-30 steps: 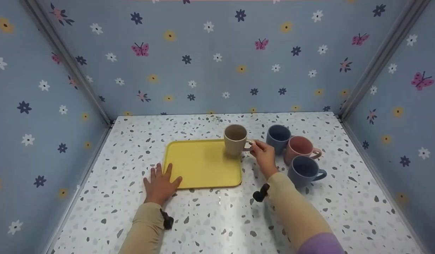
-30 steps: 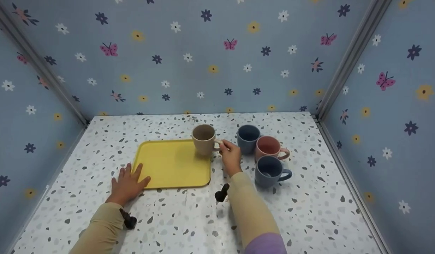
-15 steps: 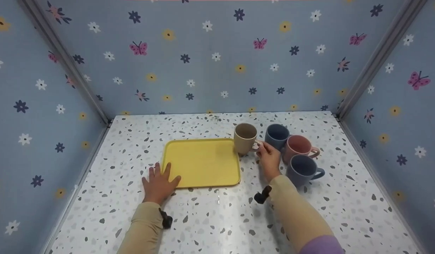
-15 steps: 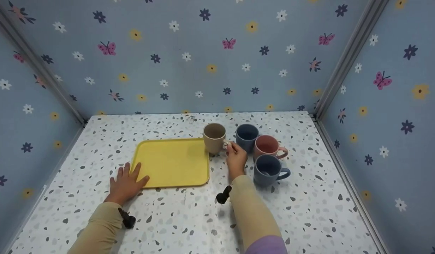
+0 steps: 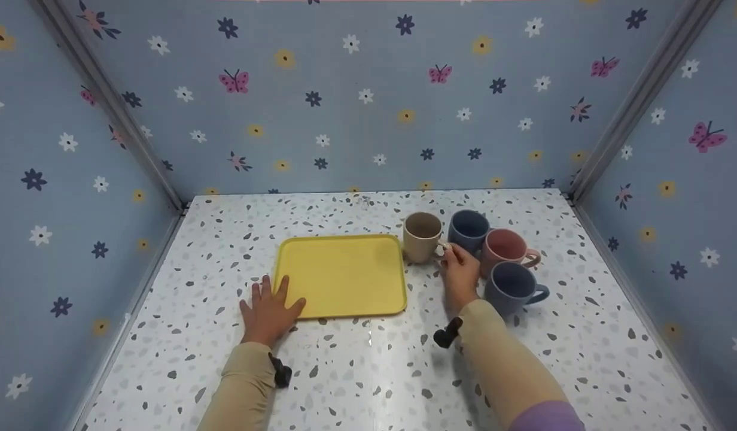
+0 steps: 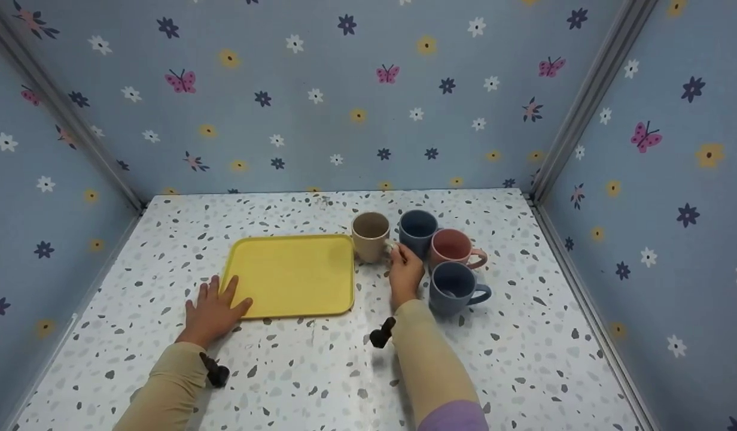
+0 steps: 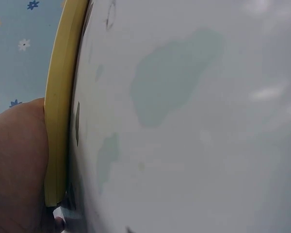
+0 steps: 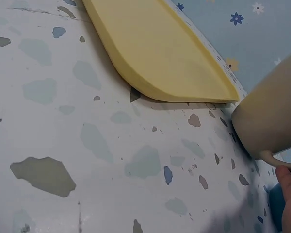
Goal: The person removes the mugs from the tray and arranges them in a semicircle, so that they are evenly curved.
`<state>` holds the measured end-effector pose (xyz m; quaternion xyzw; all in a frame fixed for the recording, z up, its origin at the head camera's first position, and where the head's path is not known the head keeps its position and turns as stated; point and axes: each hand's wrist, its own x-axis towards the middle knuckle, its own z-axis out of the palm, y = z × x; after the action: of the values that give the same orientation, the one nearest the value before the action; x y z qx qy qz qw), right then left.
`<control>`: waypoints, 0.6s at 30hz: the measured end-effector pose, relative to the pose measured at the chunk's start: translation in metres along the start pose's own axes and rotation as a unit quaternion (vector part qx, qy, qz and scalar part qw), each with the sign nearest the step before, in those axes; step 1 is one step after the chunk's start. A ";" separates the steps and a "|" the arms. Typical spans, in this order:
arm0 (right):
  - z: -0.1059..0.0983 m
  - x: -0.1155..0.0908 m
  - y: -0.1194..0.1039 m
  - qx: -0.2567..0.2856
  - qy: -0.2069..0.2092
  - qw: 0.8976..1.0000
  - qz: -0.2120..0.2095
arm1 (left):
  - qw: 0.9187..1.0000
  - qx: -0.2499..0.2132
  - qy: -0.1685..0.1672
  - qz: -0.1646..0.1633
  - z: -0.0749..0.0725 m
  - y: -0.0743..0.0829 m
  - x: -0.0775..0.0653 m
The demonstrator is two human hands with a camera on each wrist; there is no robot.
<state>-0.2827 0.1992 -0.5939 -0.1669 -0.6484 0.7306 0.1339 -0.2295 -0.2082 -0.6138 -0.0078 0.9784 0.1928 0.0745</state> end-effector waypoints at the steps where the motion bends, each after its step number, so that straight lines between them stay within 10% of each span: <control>1: -0.001 0.001 0.000 0.008 0.000 1.000 0.005 | 1.000 -0.001 0.000 -0.001 0.000 0.000 0.000; 18: -0.011 0.006 0.004 -0.010 -0.005 1.000 -0.002 | 1.000 0.007 0.002 0.002 -0.002 0.001 0.000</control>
<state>-0.2836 0.2110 -0.5994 -0.1631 -0.6566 0.7248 0.1303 -0.2298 -0.2077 -0.6118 -0.0054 0.9799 0.1862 0.0720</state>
